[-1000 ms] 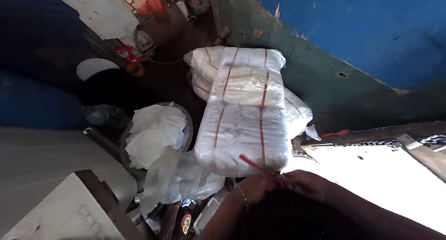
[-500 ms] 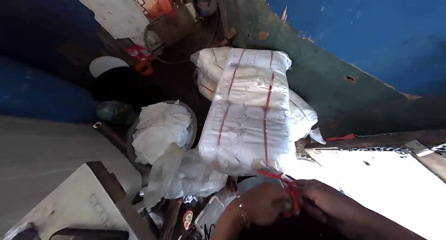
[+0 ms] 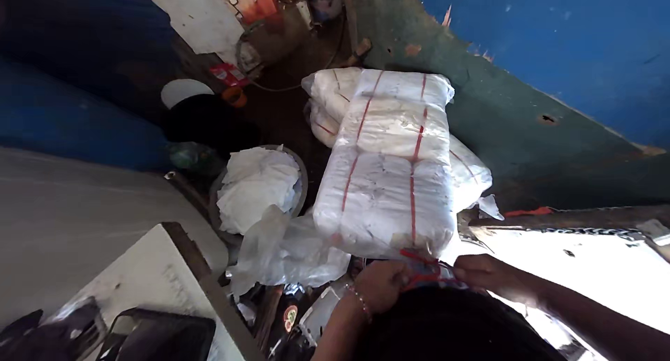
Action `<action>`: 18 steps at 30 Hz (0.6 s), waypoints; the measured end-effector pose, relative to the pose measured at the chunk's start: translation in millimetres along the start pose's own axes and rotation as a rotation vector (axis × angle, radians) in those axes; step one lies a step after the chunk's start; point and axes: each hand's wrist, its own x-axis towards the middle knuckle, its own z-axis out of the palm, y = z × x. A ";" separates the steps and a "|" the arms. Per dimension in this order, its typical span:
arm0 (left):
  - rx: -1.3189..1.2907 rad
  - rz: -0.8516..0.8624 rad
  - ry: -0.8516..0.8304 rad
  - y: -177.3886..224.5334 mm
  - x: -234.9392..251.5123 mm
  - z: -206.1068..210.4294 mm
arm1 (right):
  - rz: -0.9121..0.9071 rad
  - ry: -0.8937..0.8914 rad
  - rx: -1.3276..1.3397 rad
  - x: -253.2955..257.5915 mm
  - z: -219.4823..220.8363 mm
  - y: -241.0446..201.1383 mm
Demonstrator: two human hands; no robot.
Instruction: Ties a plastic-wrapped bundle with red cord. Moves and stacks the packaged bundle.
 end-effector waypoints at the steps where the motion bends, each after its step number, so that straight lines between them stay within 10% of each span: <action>1: 0.041 -0.030 -0.032 0.8 3.6 1.1 | 0.087 0.007 0.062 -3.8 -3.6 1.8; 6: -0.052 0.037 0.043 1.7 2.7 3.6 | 0.018 0.017 -0.123 -0.8 18.2 -67.5; 12: -1.395 0.691 0.137 -7.0 -4.5 28.0 | -0.396 0.185 -0.121 -11.3 19.3 -38.4; 18: -1.496 0.474 0.440 15.7 -10.1 8.5 | -0.316 0.278 0.213 19.9 43.2 -46.5</action>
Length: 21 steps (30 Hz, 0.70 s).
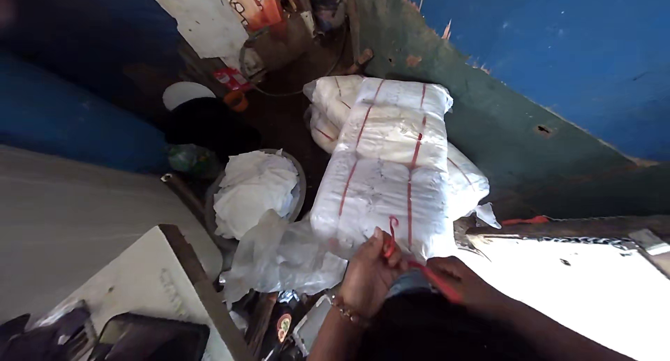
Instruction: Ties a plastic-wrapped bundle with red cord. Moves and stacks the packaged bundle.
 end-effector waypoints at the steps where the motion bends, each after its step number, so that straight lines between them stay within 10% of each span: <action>1: 0.221 0.045 0.055 1.5 2.5 -4.0 | 0.154 0.131 0.086 -4.7 2.6 -0.5; 6: 1.486 0.437 -0.152 -6.4 20.4 -23.8 | 0.197 0.444 0.253 -49.9 4.5 -18.1; 10: 1.891 0.047 -0.402 -4.0 43.4 -14.0 | -0.328 0.258 0.019 -96.8 -36.2 -95.7; 14: 1.813 -0.012 -0.441 -5.0 47.1 -8.6 | -0.080 0.499 -0.499 -113.8 -87.7 -129.8; 17: 1.262 0.167 -0.494 -4.7 32.3 6.8 | -0.008 0.205 -1.002 -82.6 -66.7 -124.6; 21: 0.790 0.187 -0.639 15.1 -0.6 32.5 | -0.248 -0.121 -0.711 -43.9 -18.4 -116.6</action>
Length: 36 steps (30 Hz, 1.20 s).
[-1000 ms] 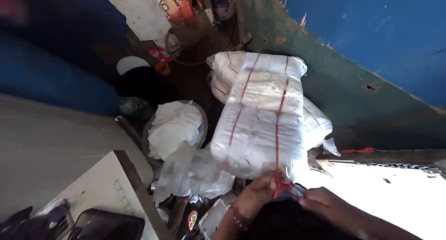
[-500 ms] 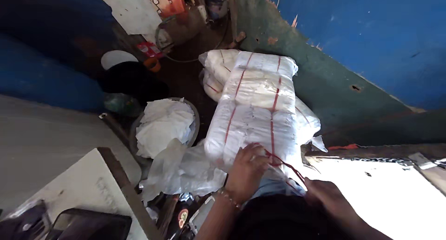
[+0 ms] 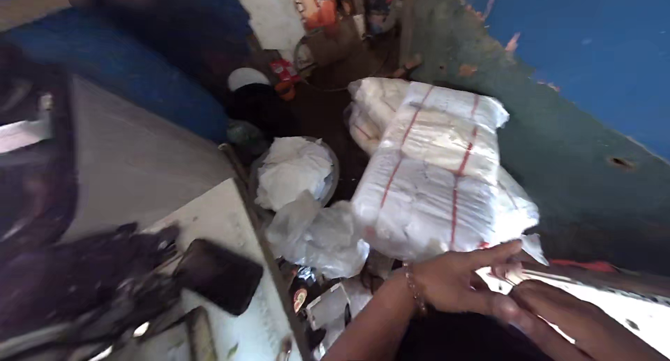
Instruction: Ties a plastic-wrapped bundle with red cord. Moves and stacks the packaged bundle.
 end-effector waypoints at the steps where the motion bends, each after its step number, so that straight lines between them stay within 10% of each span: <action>1: 0.027 -0.040 0.055 11.2 -10.3 -4.1 | -0.024 0.017 0.084 6.8 0.0 -1.8; 6: 0.549 -0.298 0.442 36.6 -101.8 -37.4 | -0.011 0.011 0.137 31.9 8.7 32.3; 11: 0.828 -1.283 0.608 35.8 -127.5 -55.9 | 0.069 -0.449 -0.046 53.0 74.7 89.3; 16: -0.050 -0.757 1.012 -30.9 -88.5 -48.5 | 0.210 -0.605 -0.336 53.6 98.1 95.4; 21: -1.015 -0.678 1.368 -91.2 -46.0 -44.0 | 0.094 -0.650 -0.344 43.4 84.4 101.1; 30: -1.118 -0.302 1.709 -90.0 -55.1 -68.8 | 0.002 -0.065 -0.157 16.9 106.9 120.9; 36: -0.544 -0.361 1.610 -55.5 -59.8 -51.1 | -0.012 0.261 -0.468 14.7 117.5 126.7</action>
